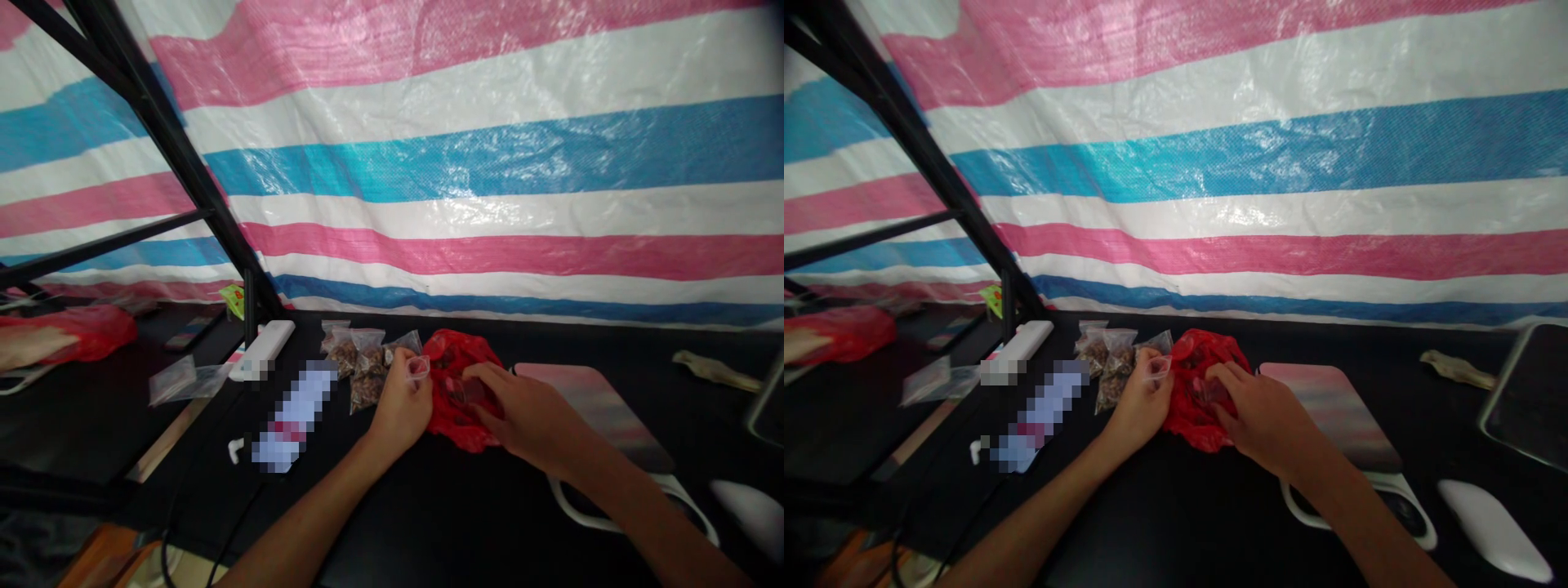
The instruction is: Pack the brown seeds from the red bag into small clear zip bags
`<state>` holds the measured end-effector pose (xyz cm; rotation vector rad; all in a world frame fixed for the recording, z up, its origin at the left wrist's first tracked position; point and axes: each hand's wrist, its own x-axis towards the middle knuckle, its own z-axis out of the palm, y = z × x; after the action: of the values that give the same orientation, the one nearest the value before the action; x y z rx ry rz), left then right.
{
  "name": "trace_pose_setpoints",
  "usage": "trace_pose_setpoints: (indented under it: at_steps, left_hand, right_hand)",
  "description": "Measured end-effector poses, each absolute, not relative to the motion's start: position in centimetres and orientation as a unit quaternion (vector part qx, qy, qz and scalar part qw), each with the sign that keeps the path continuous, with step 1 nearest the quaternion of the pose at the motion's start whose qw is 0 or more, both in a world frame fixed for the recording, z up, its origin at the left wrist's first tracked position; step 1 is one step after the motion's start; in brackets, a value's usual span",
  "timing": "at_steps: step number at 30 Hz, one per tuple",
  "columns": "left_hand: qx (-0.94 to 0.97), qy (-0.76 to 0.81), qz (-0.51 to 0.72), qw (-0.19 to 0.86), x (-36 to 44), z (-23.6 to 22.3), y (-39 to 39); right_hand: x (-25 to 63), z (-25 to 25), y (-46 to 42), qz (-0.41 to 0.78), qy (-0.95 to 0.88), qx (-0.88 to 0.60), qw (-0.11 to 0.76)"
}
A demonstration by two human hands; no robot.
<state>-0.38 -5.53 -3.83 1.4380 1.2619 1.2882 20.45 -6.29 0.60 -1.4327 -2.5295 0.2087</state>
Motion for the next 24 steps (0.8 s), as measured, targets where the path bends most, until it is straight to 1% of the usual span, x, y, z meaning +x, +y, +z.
trace_pose_setpoints:
  at_steps: [4, 11, 19, 24]
  left_hand:
    - [0.570, 0.502, 0.487, 0.431, -0.3, -3.4, -5.9]
    - [0.541, 0.477, 0.474, 0.505, 0.0, -3.4, -6.3]
    - [0.533, 0.482, 0.480, 0.503, -0.1, -3.8, -6.1]
    - [0.505, 0.461, 0.490, 0.541, 0.2, -3.1, -6.3]
  right_hand:
    - [20.1, 0.4, -6.2, 0.054, -0.865, -0.485, 0.117]
    - [21.1, 0.6, -6.0, 0.072, -0.854, -0.501, 0.121]
    - [21.4, 0.8, -6.1, 0.077, -0.865, -0.484, 0.112]
    - [20.9, 0.5, -6.2, 0.077, -0.869, -0.476, 0.107]
